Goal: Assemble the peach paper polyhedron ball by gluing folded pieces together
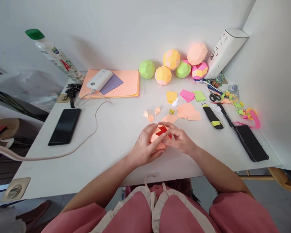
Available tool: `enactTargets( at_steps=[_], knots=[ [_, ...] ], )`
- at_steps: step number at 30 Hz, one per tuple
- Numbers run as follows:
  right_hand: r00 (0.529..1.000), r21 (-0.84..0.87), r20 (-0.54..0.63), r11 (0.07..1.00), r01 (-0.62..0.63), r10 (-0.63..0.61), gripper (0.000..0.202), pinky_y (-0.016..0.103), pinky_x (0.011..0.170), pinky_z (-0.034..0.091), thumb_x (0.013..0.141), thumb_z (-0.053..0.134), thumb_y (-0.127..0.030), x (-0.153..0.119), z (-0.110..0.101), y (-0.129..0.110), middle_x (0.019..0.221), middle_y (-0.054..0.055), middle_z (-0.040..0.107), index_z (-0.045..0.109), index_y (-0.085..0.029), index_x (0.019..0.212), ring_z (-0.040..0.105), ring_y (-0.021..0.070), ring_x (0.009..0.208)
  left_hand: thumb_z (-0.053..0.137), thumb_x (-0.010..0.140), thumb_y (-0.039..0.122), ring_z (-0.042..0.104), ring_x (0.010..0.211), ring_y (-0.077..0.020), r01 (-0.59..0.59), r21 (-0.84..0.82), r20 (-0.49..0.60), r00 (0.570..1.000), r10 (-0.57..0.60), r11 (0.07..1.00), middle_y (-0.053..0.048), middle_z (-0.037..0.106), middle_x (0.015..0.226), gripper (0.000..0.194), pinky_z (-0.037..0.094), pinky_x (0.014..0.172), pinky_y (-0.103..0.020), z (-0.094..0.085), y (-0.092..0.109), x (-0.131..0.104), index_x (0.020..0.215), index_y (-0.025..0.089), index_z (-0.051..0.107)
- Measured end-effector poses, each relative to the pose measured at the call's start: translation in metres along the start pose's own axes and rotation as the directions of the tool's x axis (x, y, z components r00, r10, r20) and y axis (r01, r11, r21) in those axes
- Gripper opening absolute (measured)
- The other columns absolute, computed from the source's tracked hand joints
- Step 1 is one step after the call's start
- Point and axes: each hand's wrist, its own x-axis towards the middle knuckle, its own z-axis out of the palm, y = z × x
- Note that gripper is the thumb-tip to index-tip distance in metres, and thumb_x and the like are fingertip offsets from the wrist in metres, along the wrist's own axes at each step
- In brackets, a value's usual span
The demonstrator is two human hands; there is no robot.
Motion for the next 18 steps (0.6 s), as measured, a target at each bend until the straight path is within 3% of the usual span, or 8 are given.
enactTargets(
  at_steps=[4,9,14,18],
  knots=[
    [1.0,-0.004,-0.011,1.0,0.016,-0.016,0.022,0.048,0.109,0.039,0.076,0.074,-0.046,0.0,-0.001,-0.001,0.14,0.004,0.049,0.071,-0.025,0.073,0.043,0.0277,0.136,0.066,0.086,0.038,0.035,0.137,-0.038,0.096,-0.109,-0.059,0.993,-0.103,0.989,-0.026,0.028,0.147,0.094,0.046,0.102,-0.057,0.001,0.0,-0.003,0.155,0.017,0.006],
    [0.994,-0.037,-0.024,0.994,0.101,-0.102,0.021,0.048,0.115,0.032,0.079,0.073,-0.044,-0.001,-0.002,0.0,0.143,0.005,0.047,0.07,-0.024,0.074,0.039,0.0276,0.14,0.075,0.078,0.045,0.034,0.139,-0.0384,0.192,-0.161,-0.119,0.97,-0.212,0.968,-0.024,0.036,0.144,0.106,0.043,0.106,-0.058,-0.002,-0.003,-0.003,0.154,0.019,0.006],
    [0.98,0.137,-0.062,0.971,0.195,-0.188,0.028,0.044,0.114,0.036,0.078,0.073,-0.05,0.001,-0.004,0.007,0.149,0.005,0.039,0.067,-0.027,0.095,0.028,0.0257,0.146,0.076,0.076,0.044,0.041,0.134,-0.0392,0.13,-0.069,-0.232,0.962,-0.142,0.989,-0.021,0.044,0.135,0.101,0.042,0.105,-0.061,-0.003,-0.006,0.0,0.152,0.021,0.014],
    [0.973,0.283,-0.155,0.936,0.211,-0.172,0.027,0.044,0.112,0.038,0.086,0.061,-0.054,0.005,0.0,0.014,0.144,0.003,0.047,0.062,-0.028,0.094,0.036,0.023,0.142,0.076,0.075,0.045,0.046,0.128,-0.0376,0.095,-0.035,-0.308,0.946,-0.101,0.995,-0.018,0.047,0.129,0.1,0.042,0.104,-0.061,0.0,-0.009,0.001,0.152,0.024,0.015]
  ],
)
